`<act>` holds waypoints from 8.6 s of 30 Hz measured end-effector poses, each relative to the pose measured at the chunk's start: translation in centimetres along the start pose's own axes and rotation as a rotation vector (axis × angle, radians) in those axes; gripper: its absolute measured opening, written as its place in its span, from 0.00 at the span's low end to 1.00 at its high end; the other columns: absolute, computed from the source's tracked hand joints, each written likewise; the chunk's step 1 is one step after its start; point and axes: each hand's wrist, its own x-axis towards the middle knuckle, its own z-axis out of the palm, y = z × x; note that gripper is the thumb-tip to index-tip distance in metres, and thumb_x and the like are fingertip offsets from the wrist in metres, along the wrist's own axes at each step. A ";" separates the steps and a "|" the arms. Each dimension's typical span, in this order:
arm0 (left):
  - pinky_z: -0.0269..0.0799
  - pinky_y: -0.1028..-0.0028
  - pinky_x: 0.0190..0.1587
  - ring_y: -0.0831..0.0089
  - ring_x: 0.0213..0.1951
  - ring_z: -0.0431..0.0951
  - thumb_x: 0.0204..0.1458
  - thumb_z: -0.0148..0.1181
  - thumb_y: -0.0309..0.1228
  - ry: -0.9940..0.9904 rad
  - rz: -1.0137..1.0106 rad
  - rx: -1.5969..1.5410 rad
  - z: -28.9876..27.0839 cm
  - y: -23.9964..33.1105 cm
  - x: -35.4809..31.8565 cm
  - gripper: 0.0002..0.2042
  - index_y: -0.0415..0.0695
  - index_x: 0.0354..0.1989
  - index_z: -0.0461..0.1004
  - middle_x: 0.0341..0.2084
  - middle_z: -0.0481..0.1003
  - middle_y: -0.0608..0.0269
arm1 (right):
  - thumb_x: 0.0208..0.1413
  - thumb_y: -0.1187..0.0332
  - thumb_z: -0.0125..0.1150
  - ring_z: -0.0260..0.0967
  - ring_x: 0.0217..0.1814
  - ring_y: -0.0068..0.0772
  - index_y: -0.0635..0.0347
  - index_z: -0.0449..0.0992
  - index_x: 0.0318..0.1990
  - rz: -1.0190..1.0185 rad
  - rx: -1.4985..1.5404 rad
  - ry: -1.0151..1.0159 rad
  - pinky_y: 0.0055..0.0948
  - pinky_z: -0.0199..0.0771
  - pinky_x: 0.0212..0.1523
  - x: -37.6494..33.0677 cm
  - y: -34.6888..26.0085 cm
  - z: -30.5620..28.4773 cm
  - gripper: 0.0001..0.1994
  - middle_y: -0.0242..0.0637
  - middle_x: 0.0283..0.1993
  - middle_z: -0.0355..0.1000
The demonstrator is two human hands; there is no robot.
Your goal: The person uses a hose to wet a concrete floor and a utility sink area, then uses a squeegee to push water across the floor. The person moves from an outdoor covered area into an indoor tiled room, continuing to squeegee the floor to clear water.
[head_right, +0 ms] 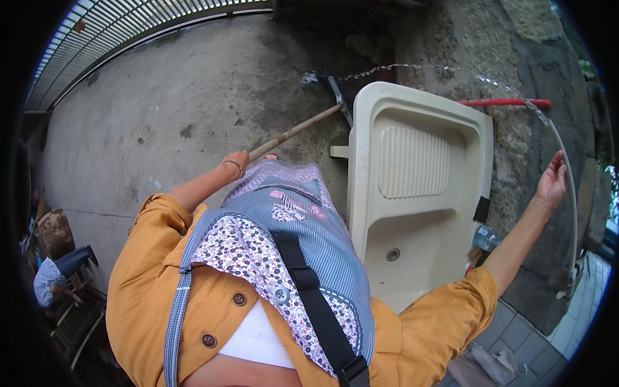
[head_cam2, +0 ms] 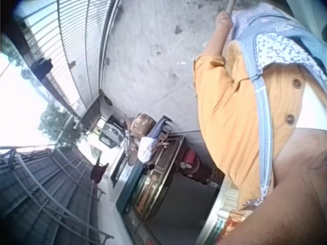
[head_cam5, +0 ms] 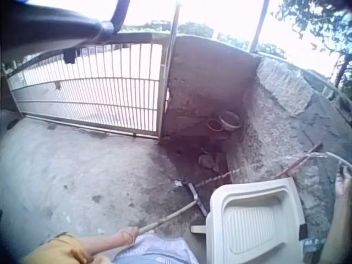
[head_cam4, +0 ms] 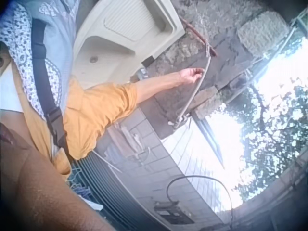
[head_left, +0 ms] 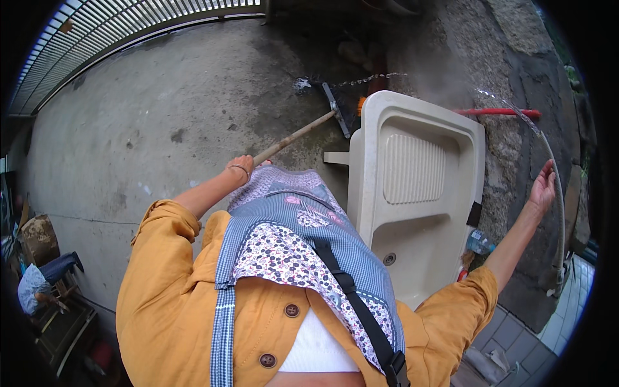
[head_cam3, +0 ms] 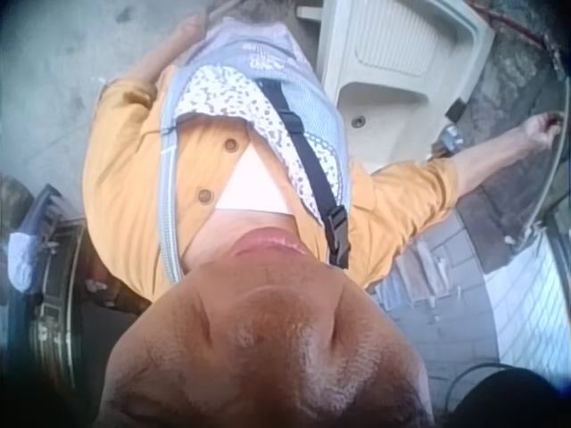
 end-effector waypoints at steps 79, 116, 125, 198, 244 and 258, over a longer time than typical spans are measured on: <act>0.60 0.75 0.09 0.75 0.09 0.65 0.33 0.59 0.20 -0.514 -0.275 -0.958 0.3 -4.0 3.0 0.07 0.39 0.18 0.65 0.09 0.65 0.61 | 0.50 0.81 0.45 0.63 0.45 0.45 0.77 0.66 0.32 0.015 -0.075 0.101 0.36 0.63 0.53 -0.2 -0.2 -1.4 0.06 0.53 0.38 0.65; 0.69 0.68 0.21 0.65 0.18 0.74 0.16 0.53 0.22 -0.415 -0.222 -0.223 1.6 -5.1 11.7 0.03 0.40 0.06 0.72 0.13 0.72 0.53 | 0.50 0.80 0.44 0.63 0.44 0.43 0.76 0.67 0.32 -0.049 -0.100 0.184 0.35 0.64 0.52 0.2 0.3 0.1 0.06 0.52 0.37 0.66; 0.66 0.69 0.16 0.72 0.13 0.70 0.31 0.55 0.26 -0.453 -0.230 -0.537 2.8 -6.3 12.0 0.06 0.37 0.09 0.70 0.11 0.70 0.56 | 0.50 0.80 0.45 0.65 0.42 0.42 0.75 0.68 0.30 -0.032 -0.124 0.190 0.36 0.66 0.51 0.7 0.2 -0.9 0.05 0.51 0.35 0.66; 0.65 0.72 0.16 0.71 0.11 0.70 0.34 0.53 0.26 -0.387 -0.273 -0.545 0.2 -8.5 9.1 0.08 0.39 0.08 0.70 0.08 0.70 0.59 | 0.51 0.78 0.45 0.64 0.42 0.42 0.75 0.67 0.31 -0.028 -0.163 0.257 0.34 0.67 0.50 0.7 -0.9 -0.9 0.06 0.50 0.35 0.66; 0.63 0.72 0.16 0.73 0.10 0.67 0.43 0.55 0.42 -0.390 -0.298 -0.712 -0.7 -7.2 7.7 0.20 0.40 0.07 0.68 0.06 0.67 0.62 | 0.53 0.78 0.39 0.63 0.43 0.46 0.75 0.66 0.31 -0.107 -0.182 0.273 0.39 0.66 0.50 4.8 -0.5 -3.2 0.08 0.52 0.36 0.64; 0.62 0.71 0.12 0.70 0.10 0.68 0.37 0.50 0.23 -0.308 -0.268 -0.595 -1.9 -6.0 5.2 0.06 0.33 0.14 0.69 0.08 0.68 0.57 | 0.52 0.79 0.41 0.63 0.44 0.44 0.76 0.65 0.32 -0.065 -0.125 0.195 0.37 0.64 0.52 4.0 -1.3 -1.5 0.07 0.52 0.37 0.64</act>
